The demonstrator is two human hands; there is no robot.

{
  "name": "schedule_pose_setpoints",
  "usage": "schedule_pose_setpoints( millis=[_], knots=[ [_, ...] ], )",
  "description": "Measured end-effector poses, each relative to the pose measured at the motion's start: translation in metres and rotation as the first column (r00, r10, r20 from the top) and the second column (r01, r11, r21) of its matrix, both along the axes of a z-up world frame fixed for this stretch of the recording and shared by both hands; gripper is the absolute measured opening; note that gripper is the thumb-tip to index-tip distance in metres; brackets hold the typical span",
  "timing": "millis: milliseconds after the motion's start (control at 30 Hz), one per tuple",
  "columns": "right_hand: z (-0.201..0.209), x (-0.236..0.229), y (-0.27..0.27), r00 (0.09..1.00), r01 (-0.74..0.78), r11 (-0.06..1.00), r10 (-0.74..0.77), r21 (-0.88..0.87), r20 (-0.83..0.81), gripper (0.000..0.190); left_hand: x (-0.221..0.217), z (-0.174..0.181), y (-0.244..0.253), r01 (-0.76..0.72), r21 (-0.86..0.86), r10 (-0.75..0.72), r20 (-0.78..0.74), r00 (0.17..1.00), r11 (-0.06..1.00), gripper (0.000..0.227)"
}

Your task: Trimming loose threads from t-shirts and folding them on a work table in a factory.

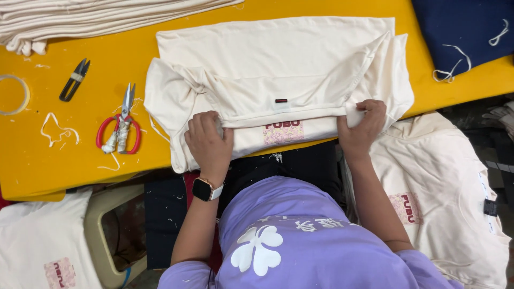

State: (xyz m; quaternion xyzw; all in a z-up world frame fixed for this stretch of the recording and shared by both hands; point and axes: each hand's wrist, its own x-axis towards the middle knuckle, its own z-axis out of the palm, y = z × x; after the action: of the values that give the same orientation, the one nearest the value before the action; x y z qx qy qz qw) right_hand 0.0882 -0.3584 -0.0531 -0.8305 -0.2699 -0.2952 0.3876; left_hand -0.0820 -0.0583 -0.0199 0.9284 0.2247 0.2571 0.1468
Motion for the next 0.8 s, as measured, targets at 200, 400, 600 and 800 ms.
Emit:
schedule_pose_setpoints(
  millis=[200, 400, 600, 800],
  knots=[
    [-0.008, 0.003, -0.001, 0.999, 0.037, 0.999, -0.037, 0.001, 0.0, 0.036, 0.001, 0.002, 0.001, 0.007, -0.055, -0.005, 0.025, 1.0, 0.998, 0.034],
    [-0.005, 0.001, 0.0, 0.996, 0.077, 0.997, -0.078, -0.028, -0.039, 0.034, 0.0, -0.008, 0.007, -0.003, -0.163, 0.017, 0.081, 0.997, 0.987, 0.028],
    [0.028, -0.004, 0.012, 0.999, 0.043, 0.998, -0.044, -0.052, -0.027, 0.025, 0.003, 0.009, 0.014, 0.184, -0.482, -0.009, 0.344, 0.939, 0.857, 0.018],
    [0.001, 0.032, -0.008, 0.585, -0.105, 0.682, 0.631, 0.724, -0.51, 0.017, 0.022, -0.028, 0.054, 0.497, -0.867, 0.112, 0.49, 0.865, -0.045, 0.018]
  ],
)
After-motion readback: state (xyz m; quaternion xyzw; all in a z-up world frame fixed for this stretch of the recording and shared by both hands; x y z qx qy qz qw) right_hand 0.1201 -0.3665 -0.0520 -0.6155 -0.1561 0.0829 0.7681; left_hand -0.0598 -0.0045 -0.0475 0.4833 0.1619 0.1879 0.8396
